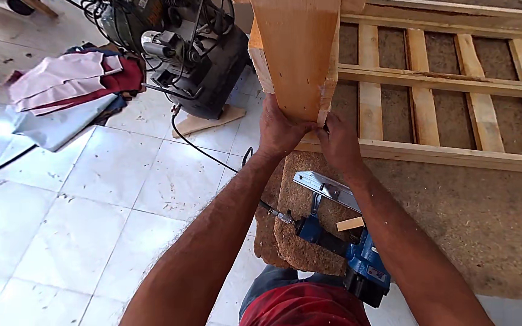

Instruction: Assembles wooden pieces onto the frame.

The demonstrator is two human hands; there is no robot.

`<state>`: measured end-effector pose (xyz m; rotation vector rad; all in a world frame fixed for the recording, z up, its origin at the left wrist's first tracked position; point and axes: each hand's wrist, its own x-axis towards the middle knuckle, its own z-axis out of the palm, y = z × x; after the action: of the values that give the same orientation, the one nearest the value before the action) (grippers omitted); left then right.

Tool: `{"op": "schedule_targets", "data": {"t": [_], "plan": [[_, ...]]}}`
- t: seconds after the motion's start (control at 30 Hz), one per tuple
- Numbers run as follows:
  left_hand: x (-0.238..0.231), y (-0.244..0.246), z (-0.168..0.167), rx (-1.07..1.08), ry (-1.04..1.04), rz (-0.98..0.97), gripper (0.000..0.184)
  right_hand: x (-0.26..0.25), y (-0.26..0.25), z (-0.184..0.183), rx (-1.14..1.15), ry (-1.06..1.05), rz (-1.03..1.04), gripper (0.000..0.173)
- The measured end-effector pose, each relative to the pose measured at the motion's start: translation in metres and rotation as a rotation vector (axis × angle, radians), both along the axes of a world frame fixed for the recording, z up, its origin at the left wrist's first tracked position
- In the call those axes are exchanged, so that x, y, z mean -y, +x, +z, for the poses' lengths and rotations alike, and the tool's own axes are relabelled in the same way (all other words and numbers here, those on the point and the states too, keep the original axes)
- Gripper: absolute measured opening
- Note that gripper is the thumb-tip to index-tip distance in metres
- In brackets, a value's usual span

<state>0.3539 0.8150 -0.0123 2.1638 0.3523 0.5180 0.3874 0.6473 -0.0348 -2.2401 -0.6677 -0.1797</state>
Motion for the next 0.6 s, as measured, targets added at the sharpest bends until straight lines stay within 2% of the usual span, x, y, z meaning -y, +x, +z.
{"op": "schedule_targets", "data": {"t": [0.1, 0.2, 0.27, 0.43, 0.5, 0.57, 0.6], "plan": [[0.001, 0.001, -0.002, 0.01, 0.013, 0.012, 0.101, -0.003, -0.003, -0.002, 0.013, -0.018, -0.027, 0.03], [0.001, 0.0, 0.0, 0.017, 0.011, -0.003, 0.104, 0.002, 0.002, 0.02, -0.136, -0.126, 0.0, 0.028], [0.0, -0.001, 0.001, 0.009, 0.015, -0.021, 0.104, 0.006, 0.008, 0.031, -0.207, -0.166, 0.052, 0.033], [-0.005, -0.001, 0.0, 0.017, 0.027, -0.051, 0.097, 0.009, 0.011, 0.003, -0.04, 0.018, 0.065, 0.028], [-0.006, -0.002, -0.001, 0.023, 0.011, -0.062, 0.097, 0.005, 0.005, 0.001, -0.143, -0.057, 0.026, 0.039], [-0.005, -0.004, 0.0, 0.015, 0.004, -0.069, 0.096, 0.001, 0.003, 0.0, -0.286, -0.145, 0.006, 0.06], [-0.006, -0.003, 0.001, 0.011, 0.009, -0.072, 0.096, 0.001, 0.003, 0.001, -0.304, -0.127, 0.008, 0.061]]}}
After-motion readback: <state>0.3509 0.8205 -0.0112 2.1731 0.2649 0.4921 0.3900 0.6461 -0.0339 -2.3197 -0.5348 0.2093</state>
